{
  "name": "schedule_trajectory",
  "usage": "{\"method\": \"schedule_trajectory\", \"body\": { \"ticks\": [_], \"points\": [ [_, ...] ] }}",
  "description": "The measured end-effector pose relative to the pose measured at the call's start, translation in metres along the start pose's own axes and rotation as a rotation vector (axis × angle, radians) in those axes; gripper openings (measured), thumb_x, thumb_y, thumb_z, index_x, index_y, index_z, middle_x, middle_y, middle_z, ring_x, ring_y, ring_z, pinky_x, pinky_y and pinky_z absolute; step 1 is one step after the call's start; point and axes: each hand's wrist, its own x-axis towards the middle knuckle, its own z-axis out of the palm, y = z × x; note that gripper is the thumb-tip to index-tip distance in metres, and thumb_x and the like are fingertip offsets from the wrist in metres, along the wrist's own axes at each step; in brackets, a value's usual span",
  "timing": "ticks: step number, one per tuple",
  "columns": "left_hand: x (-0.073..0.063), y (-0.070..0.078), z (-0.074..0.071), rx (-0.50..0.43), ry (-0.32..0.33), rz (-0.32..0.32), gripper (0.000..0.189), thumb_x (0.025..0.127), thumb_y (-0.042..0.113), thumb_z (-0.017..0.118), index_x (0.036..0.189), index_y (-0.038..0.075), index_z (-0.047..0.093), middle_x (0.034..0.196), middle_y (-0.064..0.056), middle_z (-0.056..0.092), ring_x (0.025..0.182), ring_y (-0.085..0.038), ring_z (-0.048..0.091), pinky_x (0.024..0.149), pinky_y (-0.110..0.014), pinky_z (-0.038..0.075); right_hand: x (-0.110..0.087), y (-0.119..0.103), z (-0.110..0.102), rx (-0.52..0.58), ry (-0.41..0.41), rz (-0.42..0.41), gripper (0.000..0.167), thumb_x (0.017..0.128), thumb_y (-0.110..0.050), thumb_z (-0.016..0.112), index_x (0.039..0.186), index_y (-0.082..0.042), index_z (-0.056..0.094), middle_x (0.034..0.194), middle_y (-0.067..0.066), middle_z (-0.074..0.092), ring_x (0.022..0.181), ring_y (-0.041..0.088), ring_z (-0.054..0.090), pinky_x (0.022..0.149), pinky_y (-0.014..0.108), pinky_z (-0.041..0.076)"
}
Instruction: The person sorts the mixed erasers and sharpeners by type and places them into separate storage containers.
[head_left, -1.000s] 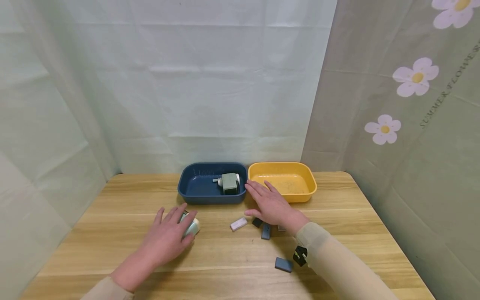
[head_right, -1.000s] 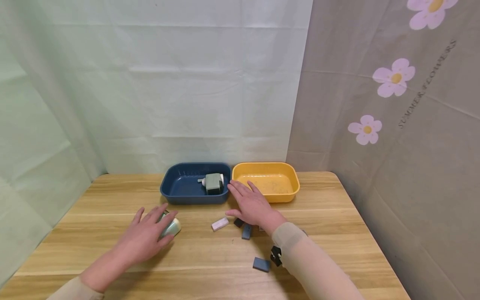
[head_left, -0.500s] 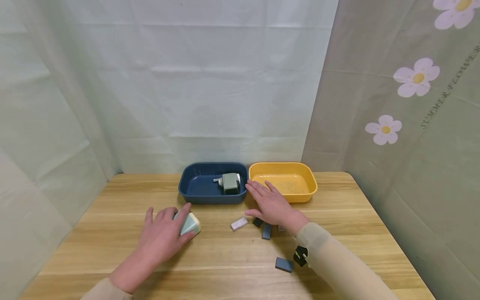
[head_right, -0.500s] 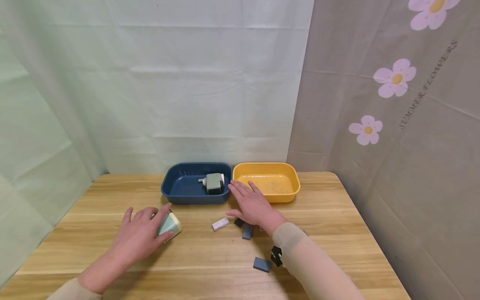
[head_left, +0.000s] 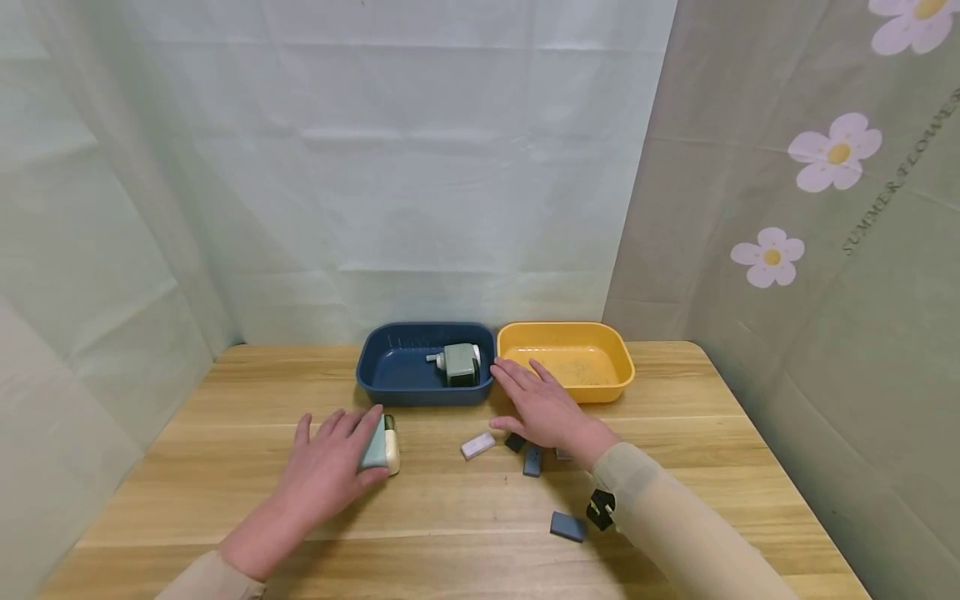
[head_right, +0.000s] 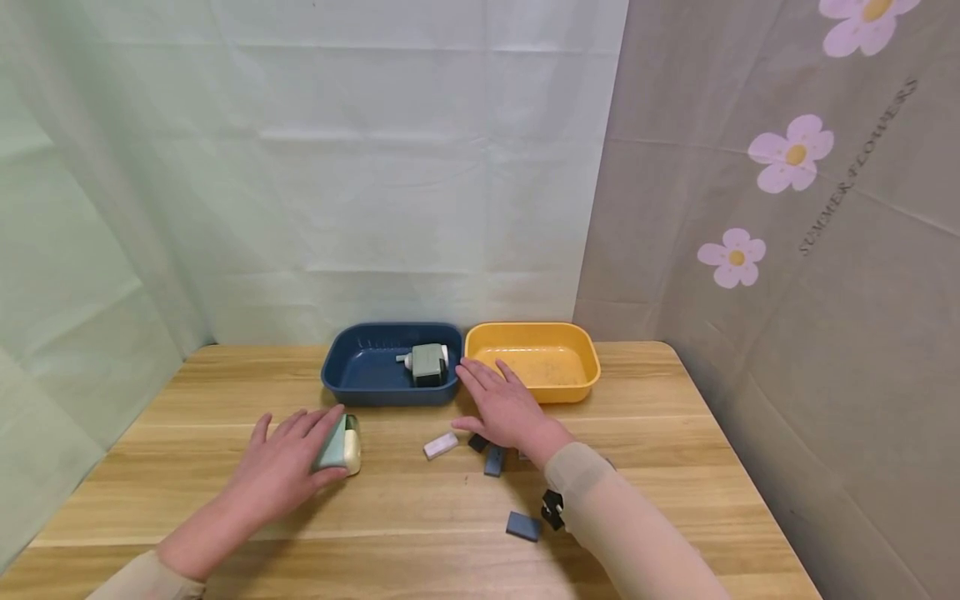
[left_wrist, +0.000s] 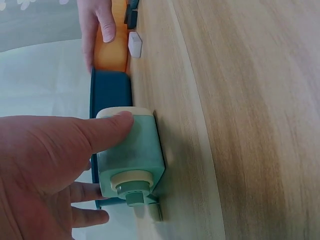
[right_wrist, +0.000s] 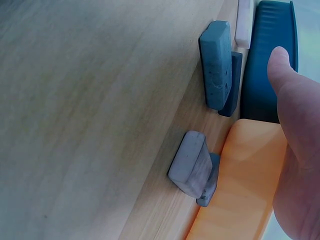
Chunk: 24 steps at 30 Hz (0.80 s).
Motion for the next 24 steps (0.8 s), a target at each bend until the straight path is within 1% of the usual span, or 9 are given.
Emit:
{"method": "schedule_trajectory", "body": {
  "ticks": [7, 13, 19, 24],
  "points": [
    [0.0002, -0.0020, 0.0018, 0.000, 0.025, -0.011, 0.094, 0.085, 0.045, 0.097, 0.160, 0.007, 0.055, 0.141, -0.028, 0.066, 0.134, -0.057, 0.059, 0.114, -0.088, 0.027, -0.0003, 0.0000, -0.0006, -0.009, -0.005, -0.001, 0.095, 0.108, -0.067, 0.058, 0.175, -0.007, 0.028, 0.181, 0.012, 0.026, 0.167, 0.027, 0.027, 0.135, 0.059, 0.018],
    [0.0010, -0.0023, 0.0012, 0.006, 0.019, -0.012, 0.096, 0.084, 0.045, 0.098, 0.160, 0.007, 0.056, 0.137, -0.025, 0.068, 0.132, -0.053, 0.061, 0.115, -0.088, 0.026, 0.0003, 0.0007, 0.0006, -0.014, -0.022, 0.010, 0.095, 0.108, -0.068, 0.056, 0.176, -0.009, 0.026, 0.182, 0.011, 0.025, 0.167, 0.026, 0.025, 0.135, 0.057, 0.017],
    [0.0031, -0.0034, 0.0008, 0.012, 0.005, -0.014, 0.097, 0.083, 0.047, 0.098, 0.161, 0.006, 0.056, 0.137, -0.024, 0.068, 0.129, -0.048, 0.064, 0.115, -0.087, 0.026, 0.0004, 0.0004, 0.0000, -0.006, -0.017, 0.010, 0.095, 0.108, -0.068, 0.057, 0.176, -0.008, 0.027, 0.182, 0.011, 0.025, 0.167, 0.026, 0.026, 0.135, 0.057, 0.016],
    [0.0033, -0.0046, 0.0017, 0.015, 0.020, 0.003, 0.097, 0.083, 0.047, 0.098, 0.159, 0.005, 0.057, 0.135, -0.025, 0.069, 0.123, -0.045, 0.067, 0.115, -0.086, 0.028, 0.0006, 0.0001, 0.0003, -0.002, -0.001, 0.004, 0.095, 0.108, -0.067, 0.059, 0.175, -0.007, 0.029, 0.181, 0.012, 0.027, 0.167, 0.027, 0.027, 0.135, 0.058, 0.018]
  ]
}}
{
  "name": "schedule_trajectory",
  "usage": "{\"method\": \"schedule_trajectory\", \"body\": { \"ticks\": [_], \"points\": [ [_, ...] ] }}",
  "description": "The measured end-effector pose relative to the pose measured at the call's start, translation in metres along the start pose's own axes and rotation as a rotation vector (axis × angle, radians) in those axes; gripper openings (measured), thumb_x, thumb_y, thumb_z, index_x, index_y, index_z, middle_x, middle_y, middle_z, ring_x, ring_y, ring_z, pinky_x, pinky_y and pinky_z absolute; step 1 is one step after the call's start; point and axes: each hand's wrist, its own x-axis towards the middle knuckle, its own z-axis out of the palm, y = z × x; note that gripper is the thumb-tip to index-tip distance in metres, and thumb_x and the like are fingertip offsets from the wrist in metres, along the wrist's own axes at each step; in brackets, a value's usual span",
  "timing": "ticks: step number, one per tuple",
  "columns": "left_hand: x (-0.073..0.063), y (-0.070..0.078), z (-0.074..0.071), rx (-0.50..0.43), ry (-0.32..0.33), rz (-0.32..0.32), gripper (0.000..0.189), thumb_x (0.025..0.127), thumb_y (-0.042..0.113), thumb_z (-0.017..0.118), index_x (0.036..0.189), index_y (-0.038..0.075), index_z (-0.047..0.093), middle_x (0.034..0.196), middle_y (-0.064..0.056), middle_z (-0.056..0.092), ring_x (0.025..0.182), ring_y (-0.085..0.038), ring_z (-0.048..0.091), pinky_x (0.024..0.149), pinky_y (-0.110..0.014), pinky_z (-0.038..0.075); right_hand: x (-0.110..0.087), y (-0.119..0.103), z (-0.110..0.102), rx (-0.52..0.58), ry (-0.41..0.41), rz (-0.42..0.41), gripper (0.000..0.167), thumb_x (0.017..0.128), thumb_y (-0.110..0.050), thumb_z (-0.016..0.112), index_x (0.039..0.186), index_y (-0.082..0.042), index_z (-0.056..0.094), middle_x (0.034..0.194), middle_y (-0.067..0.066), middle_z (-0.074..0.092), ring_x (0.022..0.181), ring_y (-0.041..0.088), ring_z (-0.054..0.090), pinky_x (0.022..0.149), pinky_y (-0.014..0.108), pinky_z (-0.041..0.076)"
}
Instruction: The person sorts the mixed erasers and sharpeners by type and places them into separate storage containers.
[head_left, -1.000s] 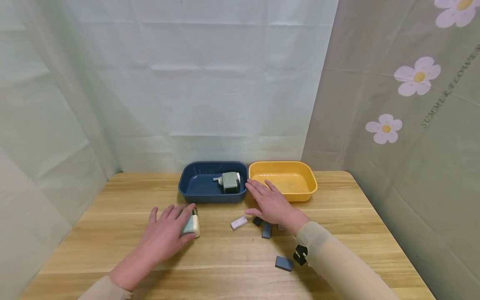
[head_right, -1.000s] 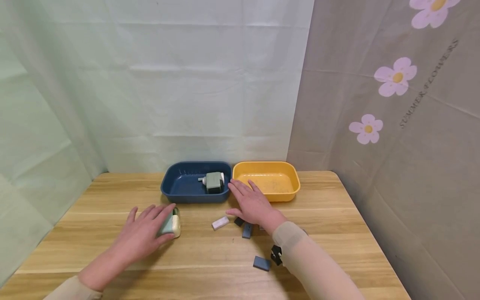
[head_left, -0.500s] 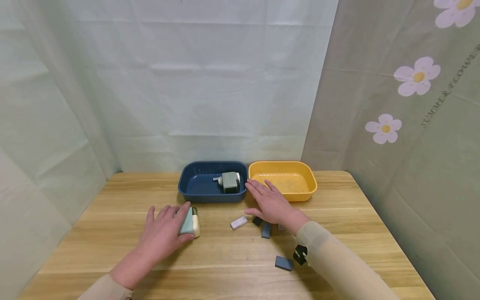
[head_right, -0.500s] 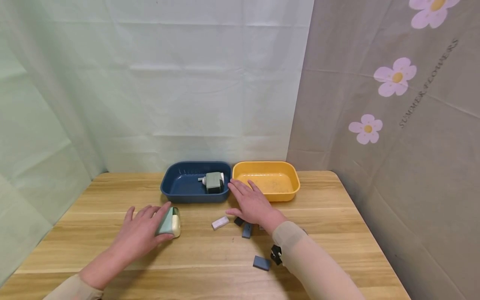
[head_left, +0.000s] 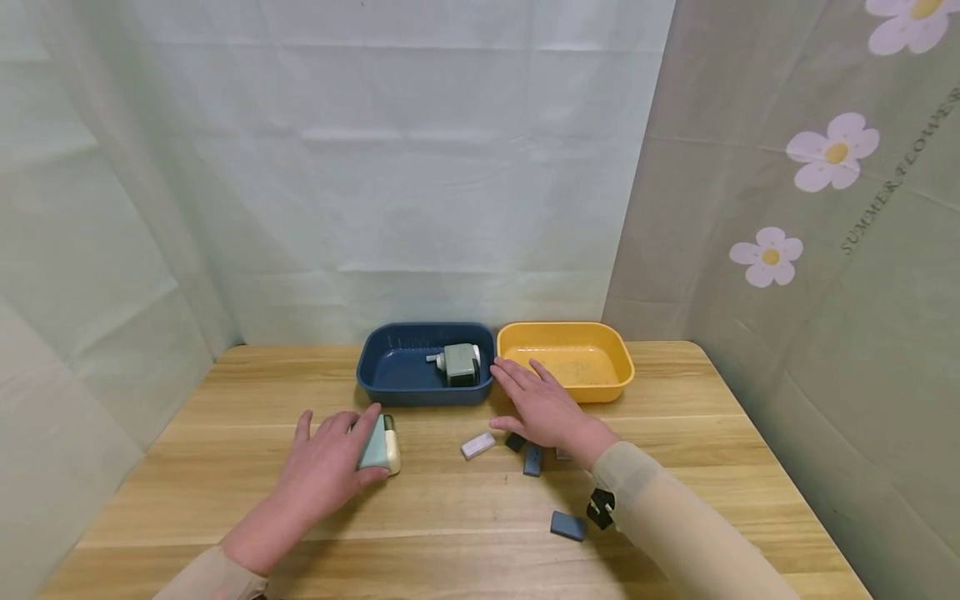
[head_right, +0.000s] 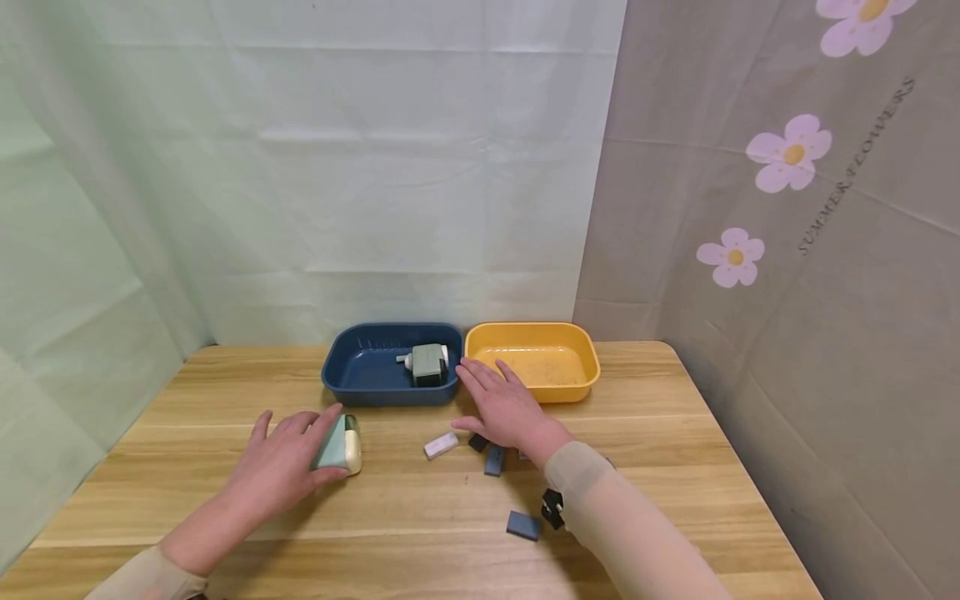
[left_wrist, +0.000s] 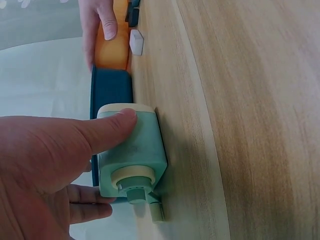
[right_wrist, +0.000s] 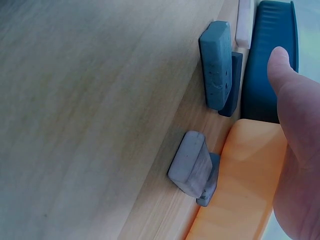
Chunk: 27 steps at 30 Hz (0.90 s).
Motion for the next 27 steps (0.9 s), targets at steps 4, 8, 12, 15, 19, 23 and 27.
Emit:
{"method": "schedule_trajectory", "body": {
  "ticks": [4, 8, 12, 15, 19, 23, 27],
  "points": [
    [-0.001, 0.000, 0.000, -0.001, 0.012, 0.012, 0.096, 0.082, 0.047, 0.099, 0.157, 0.004, 0.058, 0.133, -0.025, 0.069, 0.120, -0.044, 0.068, 0.114, -0.085, 0.030, 0.000, 0.002, 0.004, 0.012, 0.029, -0.015, 0.093, 0.108, -0.065, 0.061, 0.174, -0.006, 0.031, 0.181, 0.013, 0.029, 0.166, 0.029, 0.029, 0.134, 0.060, 0.020],
    [-0.001, 0.001, -0.001, -0.003, 0.013, 0.016, 0.095, 0.082, 0.047, 0.099, 0.156, 0.003, 0.058, 0.132, -0.025, 0.069, 0.119, -0.043, 0.069, 0.115, -0.084, 0.031, 0.001, 0.004, 0.007, 0.014, 0.036, -0.019, 0.094, 0.108, -0.065, 0.060, 0.175, -0.007, 0.030, 0.181, 0.012, 0.028, 0.166, 0.029, 0.028, 0.134, 0.060, 0.019],
    [0.001, 0.002, -0.004, -0.010, 0.008, 0.011, 0.097, 0.083, 0.047, 0.098, 0.158, 0.003, 0.056, 0.135, -0.026, 0.068, 0.122, -0.045, 0.068, 0.118, -0.083, 0.028, 0.001, 0.003, 0.006, 0.012, 0.028, -0.014, 0.094, 0.108, -0.066, 0.060, 0.175, -0.007, 0.030, 0.181, 0.012, 0.028, 0.166, 0.029, 0.028, 0.134, 0.060, 0.019],
    [0.002, 0.002, -0.007, -0.014, 0.012, 0.011, 0.098, 0.084, 0.047, 0.097, 0.160, 0.003, 0.054, 0.137, -0.027, 0.067, 0.123, -0.046, 0.067, 0.119, -0.082, 0.026, 0.000, 0.001, 0.003, 0.019, 0.022, -0.011, 0.094, 0.108, -0.063, 0.063, 0.175, -0.007, 0.030, 0.181, 0.013, 0.029, 0.166, 0.029, 0.029, 0.134, 0.060, 0.019],
    [0.003, 0.004, -0.014, -0.023, 0.028, 0.018, 0.098, 0.084, 0.046, 0.098, 0.160, 0.003, 0.054, 0.136, -0.027, 0.068, 0.123, -0.047, 0.067, 0.119, -0.082, 0.026, 0.000, 0.000, 0.000, 0.023, 0.012, -0.007, 0.093, 0.107, -0.061, 0.065, 0.174, -0.006, 0.031, 0.181, 0.013, 0.029, 0.166, 0.030, 0.029, 0.134, 0.060, 0.018],
    [0.005, 0.006, -0.020, -0.034, 0.035, 0.019, 0.098, 0.083, 0.045, 0.099, 0.160, 0.004, 0.053, 0.136, -0.027, 0.068, 0.123, -0.047, 0.067, 0.119, -0.083, 0.026, -0.001, -0.001, -0.003, 0.012, -0.001, 0.000, 0.094, 0.108, -0.063, 0.063, 0.175, -0.007, 0.030, 0.181, 0.012, 0.027, 0.166, 0.029, 0.027, 0.135, 0.059, 0.017],
    [0.008, 0.006, -0.026, -0.034, 0.038, 0.019, 0.099, 0.084, 0.044, 0.099, 0.162, 0.004, 0.052, 0.137, -0.027, 0.067, 0.124, -0.047, 0.066, 0.119, -0.083, 0.024, -0.001, -0.001, -0.003, 0.007, -0.010, 0.003, 0.094, 0.108, -0.064, 0.061, 0.175, -0.007, 0.028, 0.182, 0.012, 0.026, 0.167, 0.027, 0.026, 0.135, 0.058, 0.016]
  ]
}}
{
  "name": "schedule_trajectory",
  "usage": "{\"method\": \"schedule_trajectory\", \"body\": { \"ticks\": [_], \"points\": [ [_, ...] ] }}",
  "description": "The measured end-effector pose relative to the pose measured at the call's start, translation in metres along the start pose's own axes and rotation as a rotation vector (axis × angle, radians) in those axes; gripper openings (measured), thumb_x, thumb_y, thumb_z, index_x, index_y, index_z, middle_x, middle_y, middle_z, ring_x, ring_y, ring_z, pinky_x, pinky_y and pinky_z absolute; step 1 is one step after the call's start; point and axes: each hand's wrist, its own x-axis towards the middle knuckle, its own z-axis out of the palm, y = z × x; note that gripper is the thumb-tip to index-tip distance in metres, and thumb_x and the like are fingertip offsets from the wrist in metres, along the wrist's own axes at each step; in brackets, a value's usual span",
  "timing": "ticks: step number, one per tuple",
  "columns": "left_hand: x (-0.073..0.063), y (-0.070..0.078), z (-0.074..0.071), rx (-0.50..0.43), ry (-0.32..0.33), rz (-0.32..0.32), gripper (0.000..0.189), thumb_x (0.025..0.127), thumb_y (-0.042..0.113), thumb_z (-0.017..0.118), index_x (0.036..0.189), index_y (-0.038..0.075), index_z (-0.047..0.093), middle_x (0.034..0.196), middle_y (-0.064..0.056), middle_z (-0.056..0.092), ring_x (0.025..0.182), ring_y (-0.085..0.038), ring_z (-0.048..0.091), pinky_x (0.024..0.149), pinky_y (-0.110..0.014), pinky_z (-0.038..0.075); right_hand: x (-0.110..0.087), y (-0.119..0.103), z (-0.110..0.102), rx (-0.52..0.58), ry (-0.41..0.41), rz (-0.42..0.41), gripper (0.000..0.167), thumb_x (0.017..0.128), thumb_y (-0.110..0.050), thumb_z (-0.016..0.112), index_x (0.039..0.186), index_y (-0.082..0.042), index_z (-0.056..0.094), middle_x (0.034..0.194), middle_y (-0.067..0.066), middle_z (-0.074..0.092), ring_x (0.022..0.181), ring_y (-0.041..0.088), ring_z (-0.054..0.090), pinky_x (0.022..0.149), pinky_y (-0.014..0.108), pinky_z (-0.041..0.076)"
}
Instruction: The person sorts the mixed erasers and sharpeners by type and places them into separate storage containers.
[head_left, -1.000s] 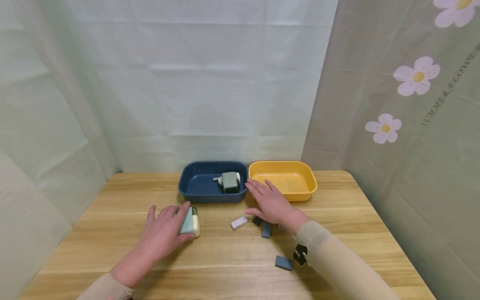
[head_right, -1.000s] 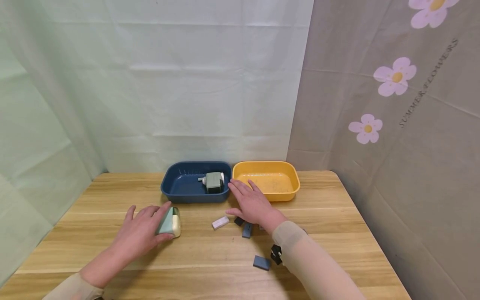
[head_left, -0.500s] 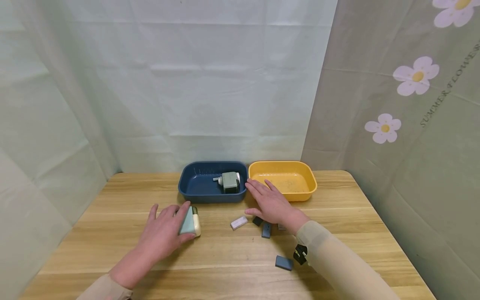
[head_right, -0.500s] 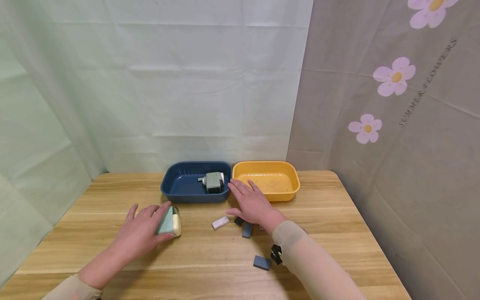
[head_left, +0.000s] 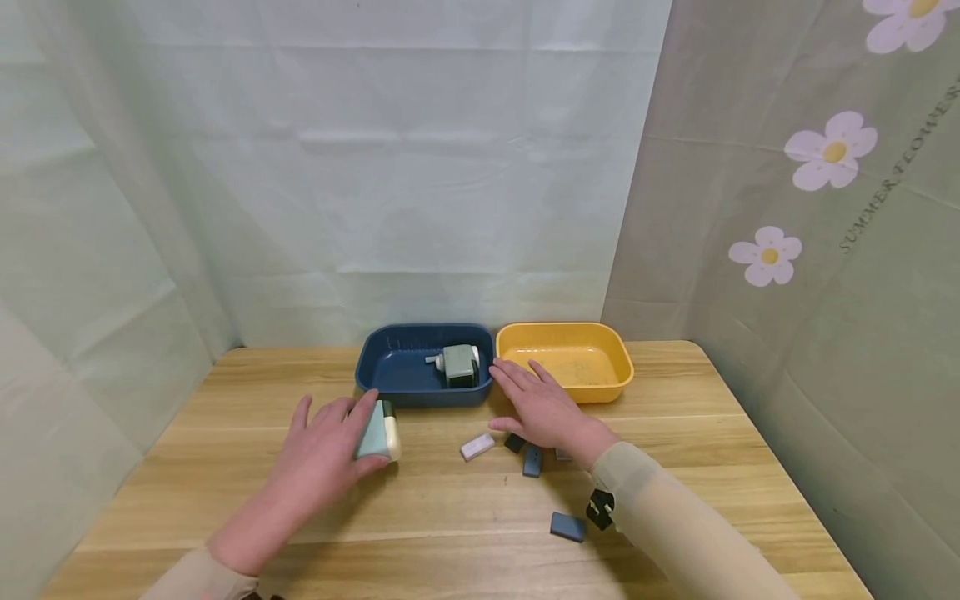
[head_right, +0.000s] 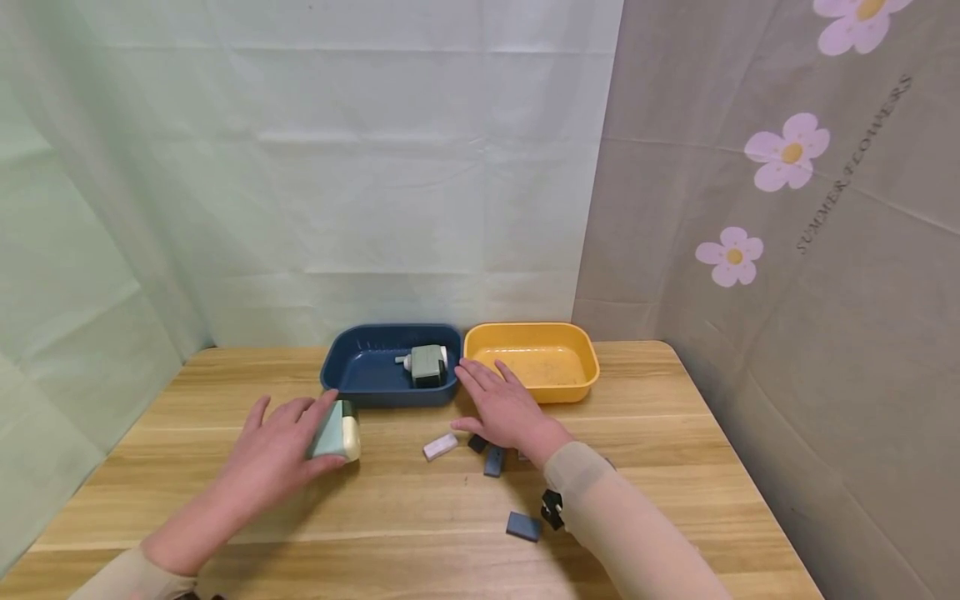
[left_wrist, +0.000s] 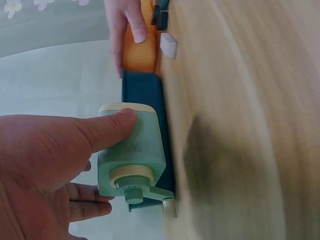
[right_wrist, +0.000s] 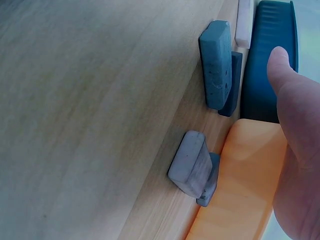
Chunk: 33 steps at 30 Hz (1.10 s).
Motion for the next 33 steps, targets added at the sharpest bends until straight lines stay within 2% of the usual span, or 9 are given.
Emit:
{"method": "schedule_trajectory", "body": {
  "ticks": [14, 18, 22, 33],
  "points": [
    [0.019, 0.002, -0.025, 0.047, 0.039, 0.039, 0.103, 0.085, 0.044, 0.098, 0.165, 0.004, 0.047, 0.138, -0.029, 0.067, 0.126, -0.049, 0.066, 0.122, -0.081, 0.022, 0.000, 0.001, 0.001, -0.007, -0.003, 0.007, 0.095, 0.108, -0.067, 0.059, 0.176, -0.008, 0.028, 0.182, 0.010, 0.025, 0.167, 0.027, 0.025, 0.136, 0.057, 0.015],
    [0.025, 0.003, -0.030, 0.049, 0.035, 0.027, 0.104, 0.085, 0.042, 0.098, 0.166, 0.004, 0.045, 0.139, -0.030, 0.066, 0.128, -0.049, 0.065, 0.122, -0.081, 0.021, 0.000, 0.001, 0.002, -0.014, -0.006, 0.008, 0.095, 0.108, -0.068, 0.058, 0.176, -0.009, 0.027, 0.182, 0.010, 0.024, 0.167, 0.027, 0.025, 0.136, 0.057, 0.015],
    [0.031, 0.005, -0.035, 0.045, 0.029, 0.018, 0.103, 0.087, 0.041, 0.097, 0.167, 0.005, 0.044, 0.141, -0.030, 0.065, 0.130, -0.050, 0.064, 0.123, -0.081, 0.019, 0.000, 0.002, 0.002, -0.016, -0.006, 0.011, 0.095, 0.108, -0.068, 0.058, 0.176, -0.010, 0.027, 0.182, 0.009, 0.024, 0.167, 0.026, 0.025, 0.136, 0.057, 0.015],
    [0.048, 0.007, -0.045, 0.058, 0.044, 0.047, 0.104, 0.087, 0.045, 0.096, 0.167, 0.004, 0.044, 0.140, -0.029, 0.066, 0.129, -0.048, 0.065, 0.122, -0.082, 0.019, 0.000, 0.002, 0.005, -0.017, -0.007, 0.008, 0.095, 0.108, -0.069, 0.056, 0.176, -0.011, 0.026, 0.183, 0.008, 0.024, 0.167, 0.025, 0.026, 0.136, 0.055, 0.015]
  ]
}}
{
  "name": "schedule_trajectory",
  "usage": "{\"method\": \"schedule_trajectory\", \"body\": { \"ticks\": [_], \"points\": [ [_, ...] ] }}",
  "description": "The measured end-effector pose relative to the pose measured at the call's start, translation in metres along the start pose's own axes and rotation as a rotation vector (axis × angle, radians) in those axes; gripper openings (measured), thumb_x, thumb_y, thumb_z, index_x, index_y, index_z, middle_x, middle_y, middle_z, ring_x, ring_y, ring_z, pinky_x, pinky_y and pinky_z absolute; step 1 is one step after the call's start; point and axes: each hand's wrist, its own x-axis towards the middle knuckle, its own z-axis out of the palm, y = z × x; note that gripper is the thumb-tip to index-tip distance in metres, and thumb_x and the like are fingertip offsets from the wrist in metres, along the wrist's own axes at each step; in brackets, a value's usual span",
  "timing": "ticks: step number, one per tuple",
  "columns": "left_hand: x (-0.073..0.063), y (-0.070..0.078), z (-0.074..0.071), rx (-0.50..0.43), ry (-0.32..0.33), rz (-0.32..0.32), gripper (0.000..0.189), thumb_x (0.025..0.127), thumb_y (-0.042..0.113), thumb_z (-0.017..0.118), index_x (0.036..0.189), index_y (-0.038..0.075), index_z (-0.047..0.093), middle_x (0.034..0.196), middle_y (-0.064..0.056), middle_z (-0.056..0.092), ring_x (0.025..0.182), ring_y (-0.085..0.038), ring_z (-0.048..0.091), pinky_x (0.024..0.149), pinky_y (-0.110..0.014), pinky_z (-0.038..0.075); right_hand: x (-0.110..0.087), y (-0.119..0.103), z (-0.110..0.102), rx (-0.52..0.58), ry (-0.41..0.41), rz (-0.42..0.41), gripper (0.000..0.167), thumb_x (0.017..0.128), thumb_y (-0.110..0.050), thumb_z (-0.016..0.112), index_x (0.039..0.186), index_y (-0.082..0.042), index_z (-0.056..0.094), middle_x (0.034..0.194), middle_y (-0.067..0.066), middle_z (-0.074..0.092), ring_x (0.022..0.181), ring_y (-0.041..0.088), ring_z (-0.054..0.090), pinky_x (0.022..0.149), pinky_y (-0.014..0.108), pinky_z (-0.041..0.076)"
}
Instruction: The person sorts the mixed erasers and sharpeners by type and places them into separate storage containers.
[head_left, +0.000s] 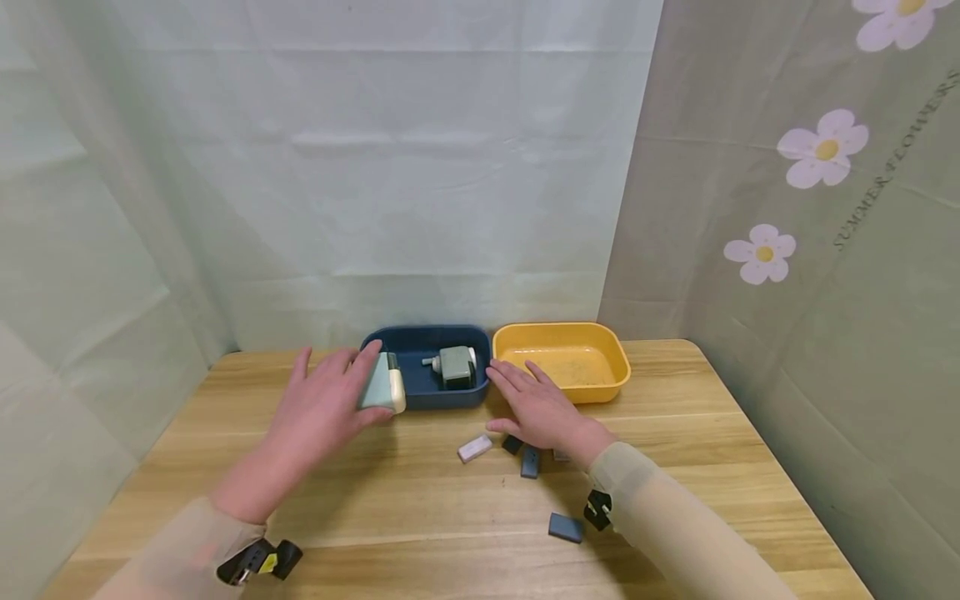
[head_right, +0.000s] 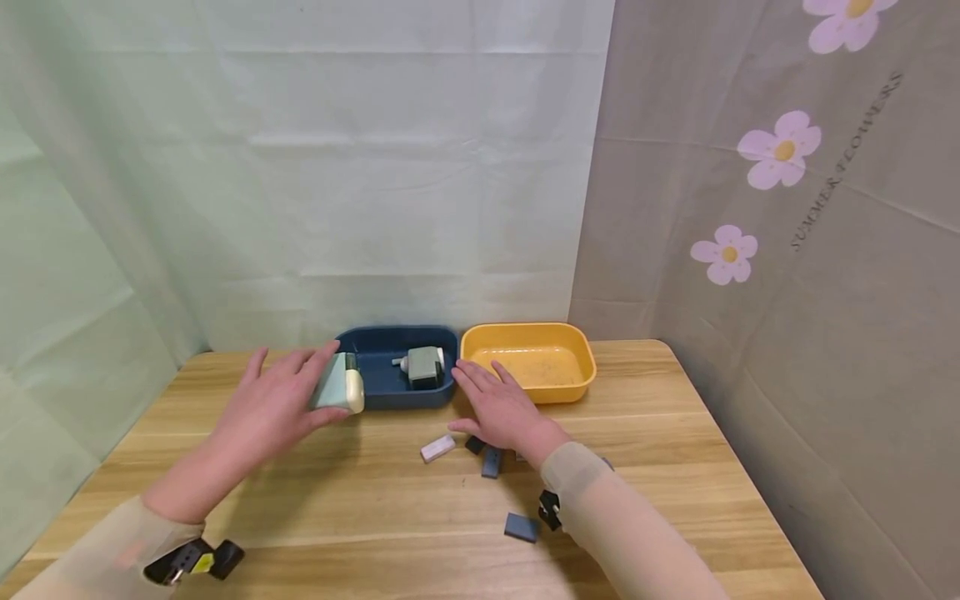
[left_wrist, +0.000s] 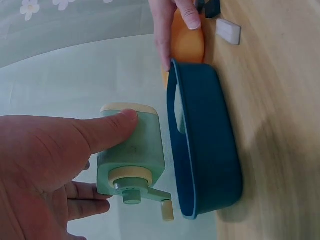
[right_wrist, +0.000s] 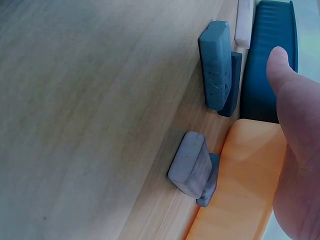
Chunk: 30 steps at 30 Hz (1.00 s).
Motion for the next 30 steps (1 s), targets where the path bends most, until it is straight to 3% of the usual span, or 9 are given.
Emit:
{"method": "schedule_trajectory", "body": {
  "ticks": [12, 30],
  "points": [
    [0.027, 0.001, -0.007, -0.007, -0.007, -0.022, 0.105, 0.088, 0.044, 0.096, 0.169, 0.005, 0.042, 0.147, -0.029, 0.063, 0.136, -0.048, 0.060, 0.125, -0.081, 0.013, -0.001, -0.003, -0.004, 0.003, 0.011, -0.013, 0.095, 0.108, -0.069, 0.057, 0.175, -0.008, 0.029, 0.182, 0.010, 0.026, 0.166, 0.027, 0.028, 0.135, 0.057, 0.017],
    [0.061, -0.002, 0.001, -0.004, -0.045, -0.055, 0.104, 0.090, 0.045, 0.094, 0.170, 0.005, 0.039, 0.153, -0.027, 0.059, 0.141, -0.046, 0.056, 0.126, -0.080, 0.010, -0.002, -0.004, -0.006, 0.008, 0.011, -0.012, 0.094, 0.108, -0.066, 0.059, 0.175, -0.007, 0.029, 0.181, 0.012, 0.027, 0.166, 0.028, 0.029, 0.135, 0.058, 0.019]
  ]
}}
